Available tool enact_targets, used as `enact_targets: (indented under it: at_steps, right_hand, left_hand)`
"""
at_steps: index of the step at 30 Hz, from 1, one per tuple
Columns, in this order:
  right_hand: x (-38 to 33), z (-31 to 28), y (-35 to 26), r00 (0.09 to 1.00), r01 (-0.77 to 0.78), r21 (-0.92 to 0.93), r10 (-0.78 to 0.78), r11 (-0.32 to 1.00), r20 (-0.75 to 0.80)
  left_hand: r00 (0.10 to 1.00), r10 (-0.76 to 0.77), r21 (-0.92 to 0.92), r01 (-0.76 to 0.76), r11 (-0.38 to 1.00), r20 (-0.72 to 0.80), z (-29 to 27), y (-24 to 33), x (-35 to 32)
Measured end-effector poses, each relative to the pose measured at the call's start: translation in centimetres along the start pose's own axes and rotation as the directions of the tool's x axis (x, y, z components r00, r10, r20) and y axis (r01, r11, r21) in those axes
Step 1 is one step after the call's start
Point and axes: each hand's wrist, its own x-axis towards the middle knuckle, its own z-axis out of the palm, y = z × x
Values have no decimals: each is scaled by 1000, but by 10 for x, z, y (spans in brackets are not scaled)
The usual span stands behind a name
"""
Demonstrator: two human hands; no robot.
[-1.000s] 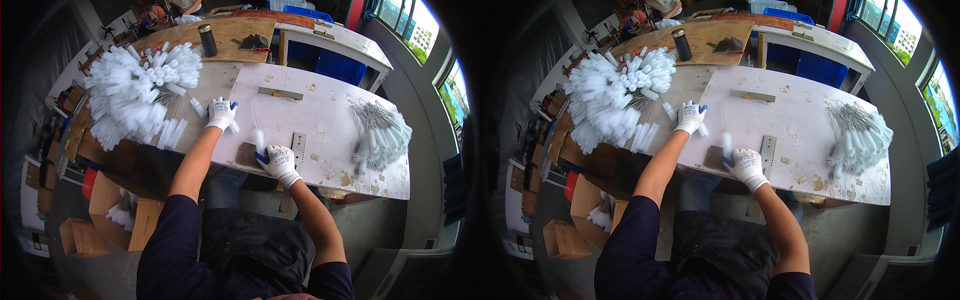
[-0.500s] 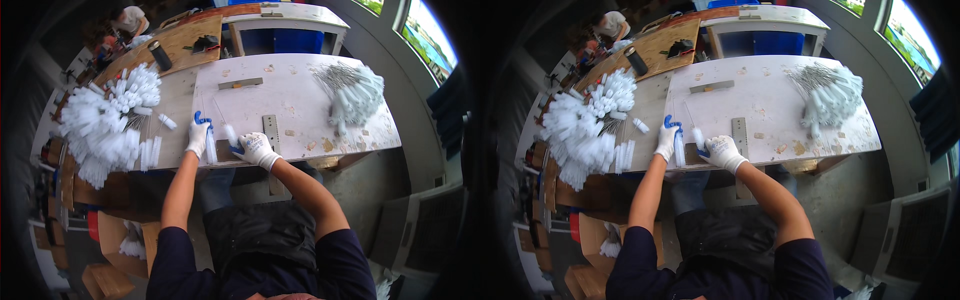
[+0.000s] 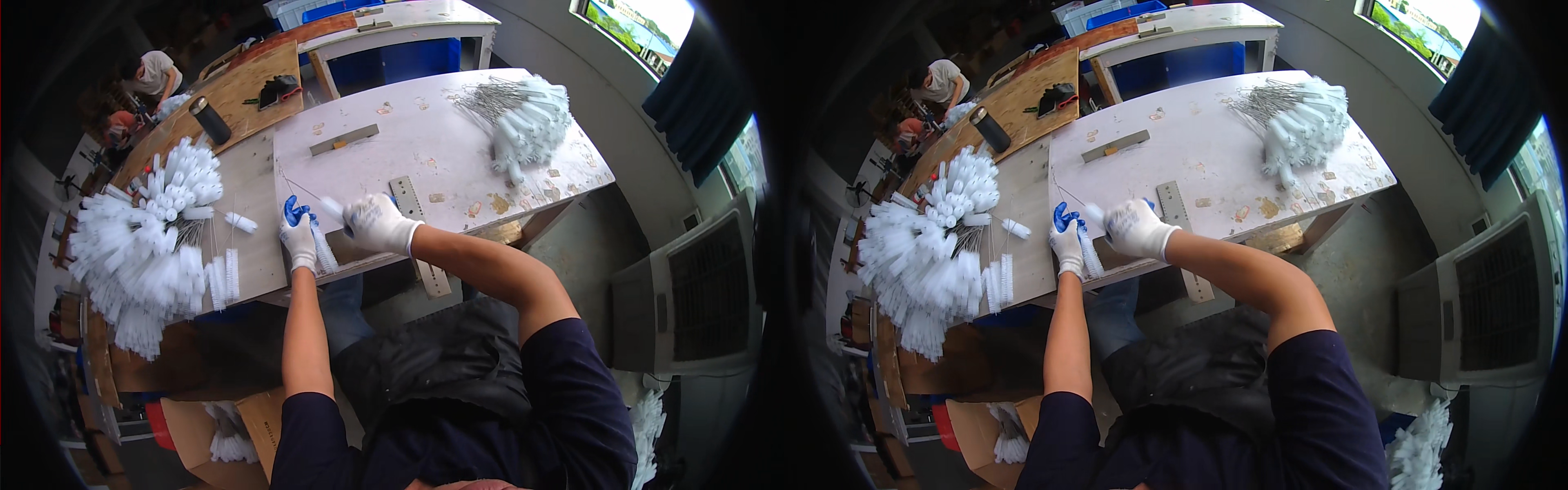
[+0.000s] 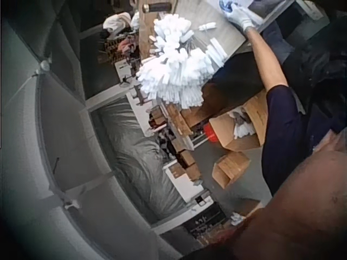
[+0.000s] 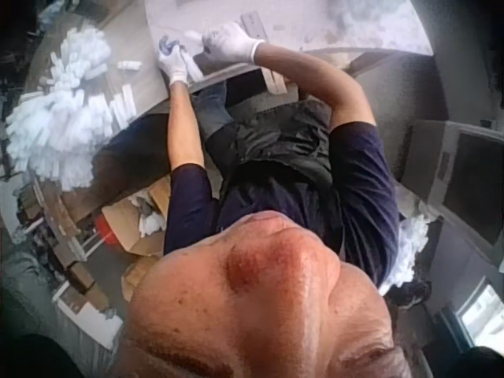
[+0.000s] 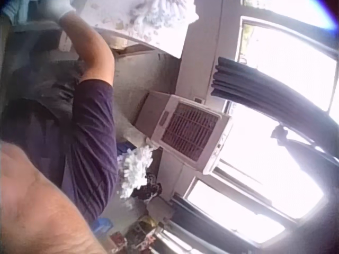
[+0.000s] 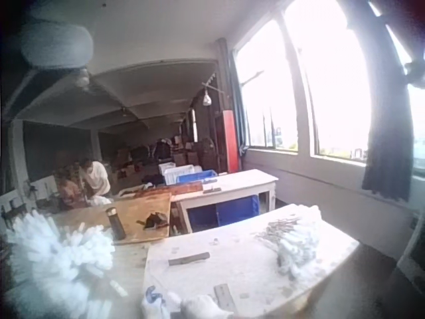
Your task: The person repeatedly picks up white cylindrical brush heads and metal rods from a workbench. They insert the rods into the brush heads and secure them using a handheld blue tool, then place the assembled units into a cardboard box. The process is continuous and repetitive throughout the clip.
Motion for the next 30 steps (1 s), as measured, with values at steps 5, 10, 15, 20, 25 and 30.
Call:
enact_targets:
  at_steps: [5, 10, 15, 20, 25, 30]
  right_hand:
    - [-17, -45, 29, 988, -151, 29, 152, 988, -36]
    - [-70, -48, 163, 906, -386, -145, 345, 911, -245]
    - [-108, -72, 303, 805, -571, -303, 449, 763, -387]
    - [-136, -78, 376, 697, -715, -404, 628, 571, -346]
    - [-135, -59, 329, 742, -534, -255, 303, 806, -598]
    - [-92, -23, 184, 810, -67, 186, 162, 980, -563]
  left_hand:
    - [1000, -30, -113, 29, 993, -4, -9, -6, 2]
    - [1000, -4, -57, 3, 998, -18, -4, -6, 1]
    - [1000, -30, -33, 29, 999, -10, -8, -11, 4]
    - [999, -40, 25, 40, 999, -9, -1, -6, 1]
    - [999, -48, -3, 48, 999, -8, -2, -6, 2]
    - [999, -20, 94, 24, 995, -39, -4, -4, 4]
